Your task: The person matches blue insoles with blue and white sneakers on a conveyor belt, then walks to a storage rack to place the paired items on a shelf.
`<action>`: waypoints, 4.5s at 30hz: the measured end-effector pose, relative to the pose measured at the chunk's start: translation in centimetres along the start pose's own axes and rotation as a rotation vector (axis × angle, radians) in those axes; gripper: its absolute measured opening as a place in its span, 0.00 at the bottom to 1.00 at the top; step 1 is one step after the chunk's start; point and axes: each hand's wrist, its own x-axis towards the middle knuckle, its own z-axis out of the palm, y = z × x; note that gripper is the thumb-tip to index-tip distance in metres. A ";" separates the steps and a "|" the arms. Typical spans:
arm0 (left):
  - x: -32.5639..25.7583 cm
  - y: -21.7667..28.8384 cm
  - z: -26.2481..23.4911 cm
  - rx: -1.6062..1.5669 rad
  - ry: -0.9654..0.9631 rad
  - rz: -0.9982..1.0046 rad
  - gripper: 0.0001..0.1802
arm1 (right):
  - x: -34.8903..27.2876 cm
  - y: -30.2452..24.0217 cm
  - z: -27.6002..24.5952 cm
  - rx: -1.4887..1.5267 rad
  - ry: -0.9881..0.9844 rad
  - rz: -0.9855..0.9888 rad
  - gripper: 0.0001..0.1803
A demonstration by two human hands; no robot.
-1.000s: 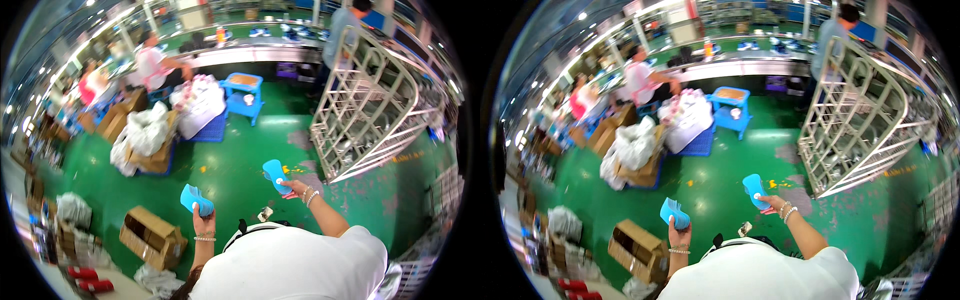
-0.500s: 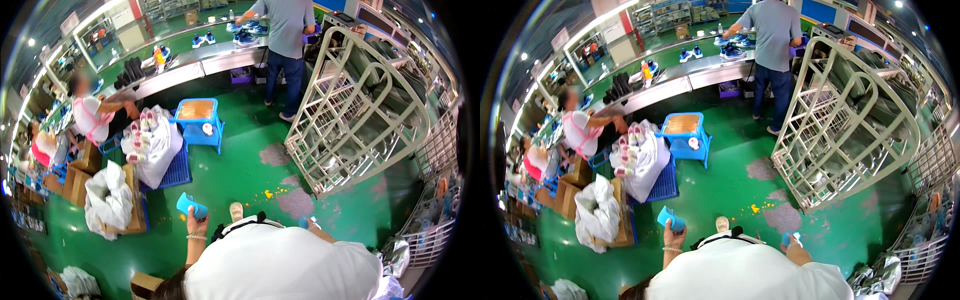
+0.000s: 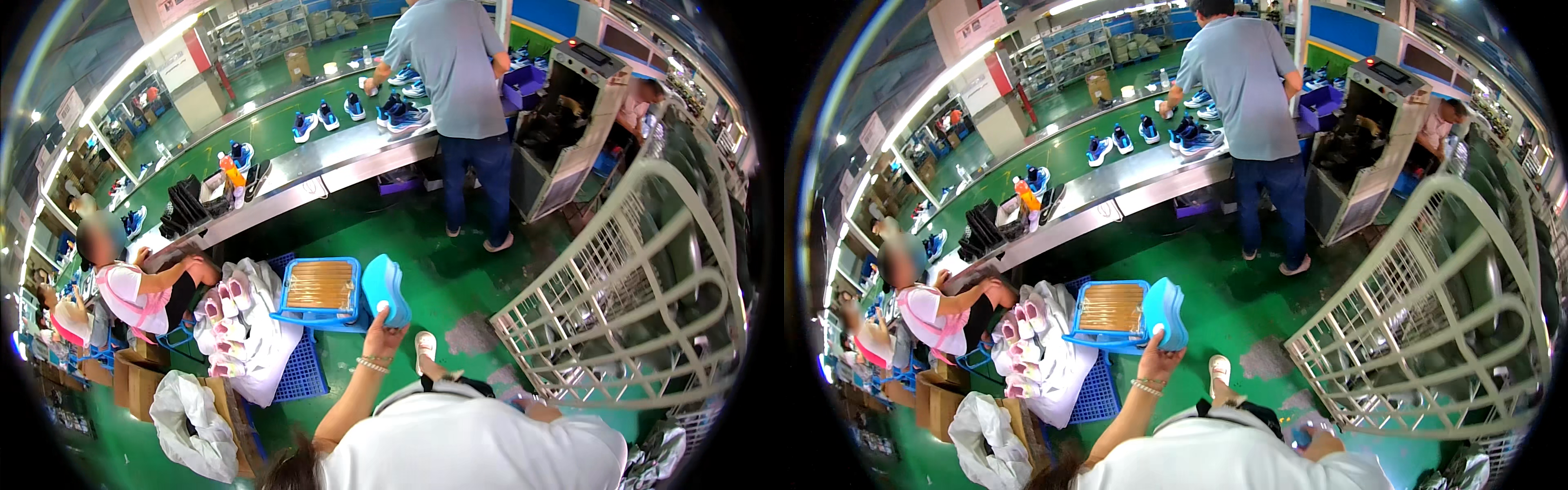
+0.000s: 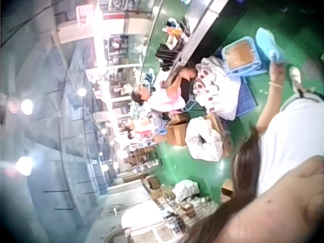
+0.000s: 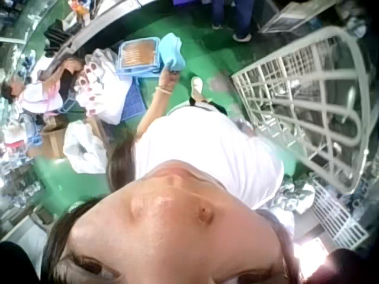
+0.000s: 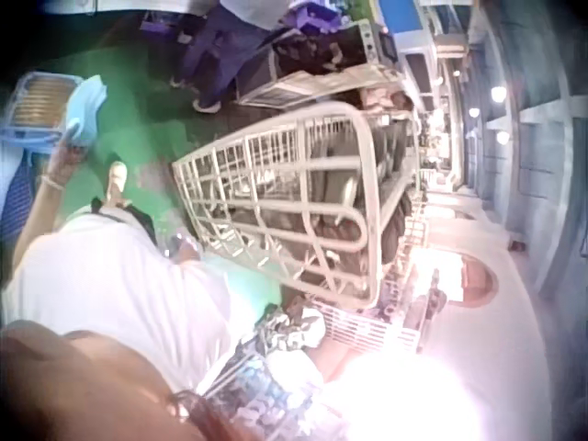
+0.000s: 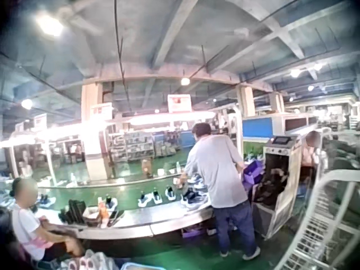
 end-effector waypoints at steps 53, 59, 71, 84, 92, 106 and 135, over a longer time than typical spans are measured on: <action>68.9 62.5 4.4 1.326 0.648 0.647 0.36 | -23.3 -91.7 32.2 -0.821 1.139 -1.299 0.24; 73.9 66.3 4.6 1.463 0.296 0.047 0.27 | -23.1 -93.0 31.1 -0.880 0.760 -0.836 0.36; 72.5 49.5 18.1 1.265 -0.016 -0.171 0.47 | -28.0 -100.1 32.1 -0.283 0.970 -1.023 0.24; 61.0 64.4 -0.7 0.466 0.627 0.654 0.24 | -28.7 -100.6 63.2 -1.091 0.330 -2.086 0.23; 66.2 60.0 0.8 0.689 0.373 0.159 0.40 | -19.5 -97.7 64.8 -1.401 0.413 -1.617 0.26; 72.4 58.0 9.6 1.322 0.223 0.888 0.34 | -24.4 -89.9 46.4 -0.882 0.867 -1.002 0.39; 68.1 62.5 9.7 1.773 0.214 0.705 0.19 | -26.5 -96.9 63.7 -1.913 0.682 -1.420 0.07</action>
